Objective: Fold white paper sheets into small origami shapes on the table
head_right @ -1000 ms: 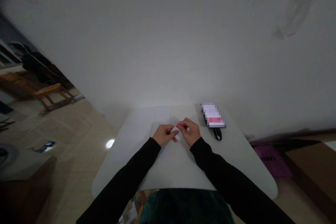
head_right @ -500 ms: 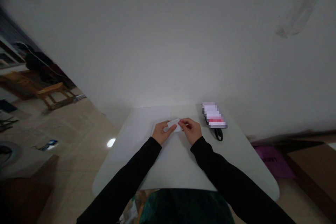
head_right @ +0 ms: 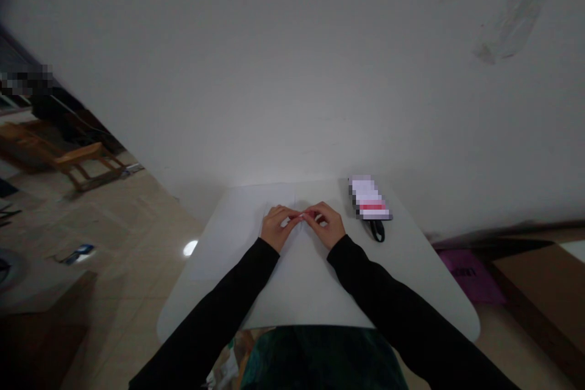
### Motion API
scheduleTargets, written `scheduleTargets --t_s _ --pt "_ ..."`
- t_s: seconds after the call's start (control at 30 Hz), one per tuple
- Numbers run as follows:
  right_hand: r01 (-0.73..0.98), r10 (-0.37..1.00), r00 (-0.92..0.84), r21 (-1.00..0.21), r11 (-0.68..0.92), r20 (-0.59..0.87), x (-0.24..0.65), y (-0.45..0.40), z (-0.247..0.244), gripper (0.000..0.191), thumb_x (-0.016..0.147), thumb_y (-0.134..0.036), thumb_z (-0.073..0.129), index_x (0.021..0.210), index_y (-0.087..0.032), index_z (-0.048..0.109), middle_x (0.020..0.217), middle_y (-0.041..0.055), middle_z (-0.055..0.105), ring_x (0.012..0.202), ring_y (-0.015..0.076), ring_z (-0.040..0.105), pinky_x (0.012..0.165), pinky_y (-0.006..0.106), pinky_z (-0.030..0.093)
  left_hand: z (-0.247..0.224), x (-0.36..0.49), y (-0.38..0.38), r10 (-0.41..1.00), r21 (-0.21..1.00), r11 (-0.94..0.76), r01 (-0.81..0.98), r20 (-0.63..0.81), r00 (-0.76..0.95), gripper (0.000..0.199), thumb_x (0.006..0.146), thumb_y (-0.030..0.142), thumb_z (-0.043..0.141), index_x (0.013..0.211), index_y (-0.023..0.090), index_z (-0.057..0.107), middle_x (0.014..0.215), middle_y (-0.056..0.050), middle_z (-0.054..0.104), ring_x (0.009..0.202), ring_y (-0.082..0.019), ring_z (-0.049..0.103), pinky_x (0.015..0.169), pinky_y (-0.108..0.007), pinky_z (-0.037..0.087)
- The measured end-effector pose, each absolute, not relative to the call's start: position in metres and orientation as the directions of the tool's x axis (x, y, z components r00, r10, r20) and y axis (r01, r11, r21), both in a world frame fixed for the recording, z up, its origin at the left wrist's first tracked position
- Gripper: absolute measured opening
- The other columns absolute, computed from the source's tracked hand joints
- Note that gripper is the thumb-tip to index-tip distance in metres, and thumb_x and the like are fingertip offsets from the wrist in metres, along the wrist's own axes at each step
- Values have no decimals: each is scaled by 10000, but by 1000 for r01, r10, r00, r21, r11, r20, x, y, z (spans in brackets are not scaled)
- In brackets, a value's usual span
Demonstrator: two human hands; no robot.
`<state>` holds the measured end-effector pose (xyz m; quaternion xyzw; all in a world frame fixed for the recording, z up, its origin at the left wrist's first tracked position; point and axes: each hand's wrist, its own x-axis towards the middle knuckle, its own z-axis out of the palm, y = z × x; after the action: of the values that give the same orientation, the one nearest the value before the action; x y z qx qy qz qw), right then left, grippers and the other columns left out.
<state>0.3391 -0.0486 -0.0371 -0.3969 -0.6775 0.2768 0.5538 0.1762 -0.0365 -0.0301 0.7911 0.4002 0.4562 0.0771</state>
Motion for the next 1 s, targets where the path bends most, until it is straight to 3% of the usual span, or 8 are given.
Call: scheduleTargets --t_s 0.27,0.43,0.8,1.0 --pt "270 802 -56 -765 585 594 339 -43 -41 23 715 -211 583 719 -190 575 713 10 543 620 121 519 508 238 432 -26 177 -37 686 414 -692 591 631 361 215 831 369 541 803 213 686 776 -30 690 742 -154 582 724 -324 379" --pt "255 811 -78 -775 578 580 339 -46 -38 52 673 -144 544 696 -189 530 701 -6 517 624 116 509 511 226 420 -23 181 -42 635 330 -728 601 656 409 204 850 319 514 798 201 672 762 -27 675 749 -155 559 722 -332 346" --pt "305 852 -10 -810 501 523 341 -38 -37 50 681 -152 509 667 -187 542 691 1 534 644 129 523 491 212 401 -23 182 -42 730 345 -629 697 572 375 216 882 319 440 837 172 592 788 -44 605 828 -184 502 755 -338 330" --pt "439 823 -151 -709 552 547 352 -32 -36 76 693 -129 518 659 -181 561 681 2 515 592 114 500 503 217 411 -28 180 -37 725 342 -647 681 553 411 216 879 329 447 837 174 591 781 -43 606 816 -182 503 749 -330 344"
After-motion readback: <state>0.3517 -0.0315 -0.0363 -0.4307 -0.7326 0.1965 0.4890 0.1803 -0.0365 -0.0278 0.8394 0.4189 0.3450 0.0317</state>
